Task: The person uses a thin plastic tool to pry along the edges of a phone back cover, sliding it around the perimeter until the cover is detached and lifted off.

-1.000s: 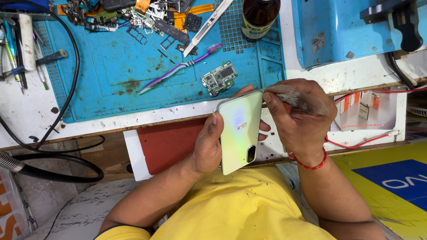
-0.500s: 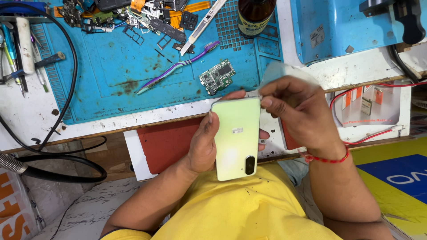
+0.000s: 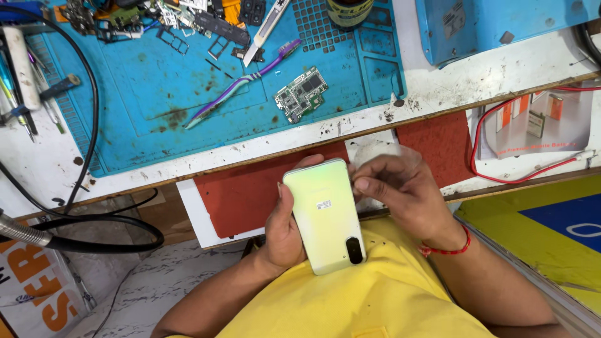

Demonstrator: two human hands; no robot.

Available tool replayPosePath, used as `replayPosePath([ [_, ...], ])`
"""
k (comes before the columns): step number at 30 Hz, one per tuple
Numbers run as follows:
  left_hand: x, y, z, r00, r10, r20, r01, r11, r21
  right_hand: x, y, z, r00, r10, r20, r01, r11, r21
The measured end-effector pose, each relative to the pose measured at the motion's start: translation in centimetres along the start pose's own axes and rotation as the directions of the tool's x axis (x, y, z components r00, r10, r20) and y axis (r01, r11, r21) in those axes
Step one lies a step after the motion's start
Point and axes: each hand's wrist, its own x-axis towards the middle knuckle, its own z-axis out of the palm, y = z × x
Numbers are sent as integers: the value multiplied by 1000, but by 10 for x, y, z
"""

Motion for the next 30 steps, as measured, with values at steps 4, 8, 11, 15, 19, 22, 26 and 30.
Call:
replayPosePath([
  [4, -2, 2, 1, 999, 8, 33, -7, 999, -42, -11, 2, 6, 996, 84, 18, -85, 995, 56],
  [8, -4, 1, -3, 999, -10, 31, 10, 1000, -1, -18, 13, 5, 984, 160, -75, -164, 985, -49],
  [11, -7, 3, 0, 999, -12, 34, 11, 999, 31, -20, 24, 2, 982, 186, -16, -184, 981, 67],
  [15, -4, 1, 1, 997, -7, 76, 11, 999, -49, -21, 31, 0, 982, 189, 17, -190, 974, 120],
  [19, -7, 1, -2, 999, -21, 37, 19, 998, 53, -26, 21, 5, 974, 214, -69, -219, 973, -67],
  [22, -8, 0, -1, 1000, -4, 29, 1, 997, 83, -26, 15, 10, 978, 203, -47, -205, 978, -43],
  [26, -14, -2, -1, 1000, 17, 26, -20, 994, 112, -30, 17, 11, 958, 269, -95, -282, 942, -180],
  [30, -13, -2, 2, 999, 22, 27, -24, 995, 95, -30, 19, 11, 970, 220, -106, -237, 952, -193],
])
